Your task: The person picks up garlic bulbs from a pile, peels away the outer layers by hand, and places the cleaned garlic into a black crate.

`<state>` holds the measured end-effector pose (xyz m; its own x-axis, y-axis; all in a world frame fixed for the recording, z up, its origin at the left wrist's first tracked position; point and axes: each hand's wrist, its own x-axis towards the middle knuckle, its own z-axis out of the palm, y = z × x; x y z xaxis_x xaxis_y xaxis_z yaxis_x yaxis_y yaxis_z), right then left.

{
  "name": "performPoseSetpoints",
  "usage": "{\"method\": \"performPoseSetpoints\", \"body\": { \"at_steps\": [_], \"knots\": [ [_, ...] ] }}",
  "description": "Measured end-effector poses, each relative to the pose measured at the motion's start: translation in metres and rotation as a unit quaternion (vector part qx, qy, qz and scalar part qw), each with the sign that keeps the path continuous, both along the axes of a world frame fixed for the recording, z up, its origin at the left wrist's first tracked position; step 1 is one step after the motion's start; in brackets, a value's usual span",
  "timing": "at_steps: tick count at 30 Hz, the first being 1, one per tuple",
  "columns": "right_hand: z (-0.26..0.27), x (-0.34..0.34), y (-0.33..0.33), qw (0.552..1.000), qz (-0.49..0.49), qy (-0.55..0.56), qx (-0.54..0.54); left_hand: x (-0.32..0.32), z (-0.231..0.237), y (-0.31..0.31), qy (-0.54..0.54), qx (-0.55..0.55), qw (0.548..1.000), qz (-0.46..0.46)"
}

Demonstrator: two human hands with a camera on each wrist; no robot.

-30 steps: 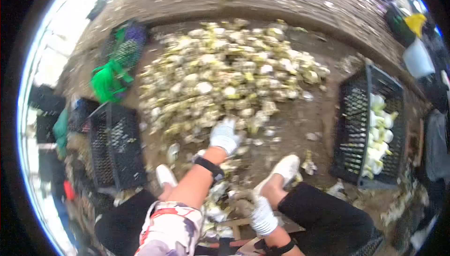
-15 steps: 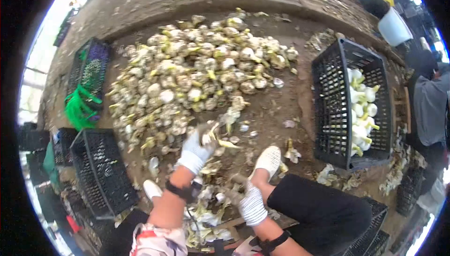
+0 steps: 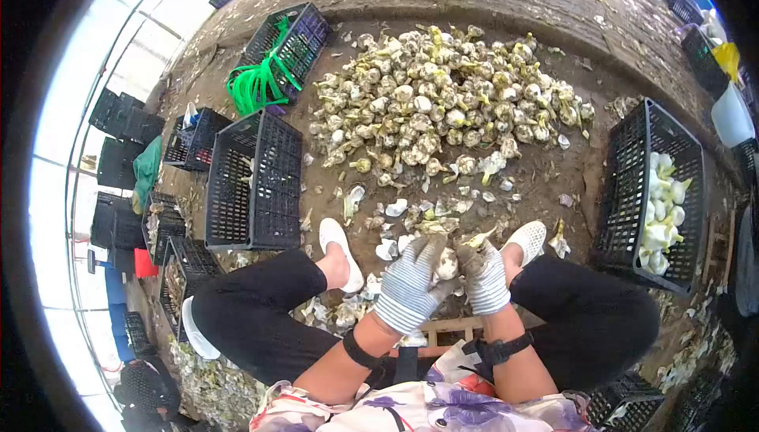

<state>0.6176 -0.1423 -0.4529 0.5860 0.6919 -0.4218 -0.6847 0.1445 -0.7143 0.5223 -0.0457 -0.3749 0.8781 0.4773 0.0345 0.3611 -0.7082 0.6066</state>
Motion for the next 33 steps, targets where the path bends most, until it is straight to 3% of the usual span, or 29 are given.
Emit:
{"method": "performPoseSetpoints", "body": {
  "at_steps": [2,3,9,12,16,18,20,21,22,24,26,27,29,30,32,33],
  "knots": [
    [0.007,0.001,0.001,0.999,-0.023,0.042,-0.001,-0.004,0.004,0.001,0.001,0.041,0.999,-0.009],
    [0.015,0.002,0.000,1.000,0.009,0.003,0.004,-0.005,0.006,0.003,0.001,0.063,0.998,-0.014],
    [0.012,-0.006,0.006,0.991,0.059,0.101,0.064,-0.019,0.006,0.017,-0.038,0.112,0.991,-0.057],
    [0.026,-0.009,0.001,0.989,0.060,0.136,0.019,-0.022,0.009,0.024,-0.032,0.166,0.979,-0.111],
    [0.033,-0.011,0.002,0.984,0.127,0.118,0.036,-0.028,0.006,0.030,-0.114,0.047,0.990,-0.064],
    [0.049,-0.015,0.005,0.985,0.164,0.003,-0.044,-0.037,-0.003,0.038,-0.141,-0.159,0.976,-0.037],
    [0.059,-0.020,0.012,0.960,0.198,-0.177,-0.093,-0.046,-0.012,0.043,-0.151,-0.406,0.901,0.014],
    [0.069,-0.023,0.012,0.939,0.194,-0.255,-0.123,-0.048,-0.004,0.044,-0.130,-0.538,0.831,0.059],
    [0.063,-0.027,0.013,0.941,0.178,-0.263,-0.116,-0.053,-0.019,0.050,-0.131,-0.695,0.706,0.039],
    [0.059,-0.027,0.018,0.940,0.146,-0.290,-0.102,-0.043,-0.024,0.042,-0.228,-0.741,0.624,0.097],
    [0.061,-0.024,0.015,0.964,0.102,-0.219,-0.111,-0.043,-0.017,0.047,-0.149,-0.631,0.755,0.098],
    [0.058,-0.021,0.014,0.973,0.069,-0.197,-0.101,-0.046,-0.026,0.055,-0.101,-0.437,0.892,0.054],
    [0.048,-0.016,0.014,0.983,0.063,-0.135,-0.107,-0.047,-0.019,0.038,-0.117,-0.397,0.909,0.053],
    [0.051,-0.024,0.013,0.955,0.108,-0.253,-0.112,-0.045,-0.016,0.026,-0.112,-0.367,0.923,0.044],
    [0.041,-0.040,0.016,0.959,0.126,-0.245,-0.068,-0.041,-0.027,0.018,-0.185,-0.390,0.896,0.101],
    [0.036,-0.045,0.020,0.996,0.083,-0.021,-0.021,-0.040,-0.030,0.027,-0.194,-0.416,0.879,0.130]
  ]
}}
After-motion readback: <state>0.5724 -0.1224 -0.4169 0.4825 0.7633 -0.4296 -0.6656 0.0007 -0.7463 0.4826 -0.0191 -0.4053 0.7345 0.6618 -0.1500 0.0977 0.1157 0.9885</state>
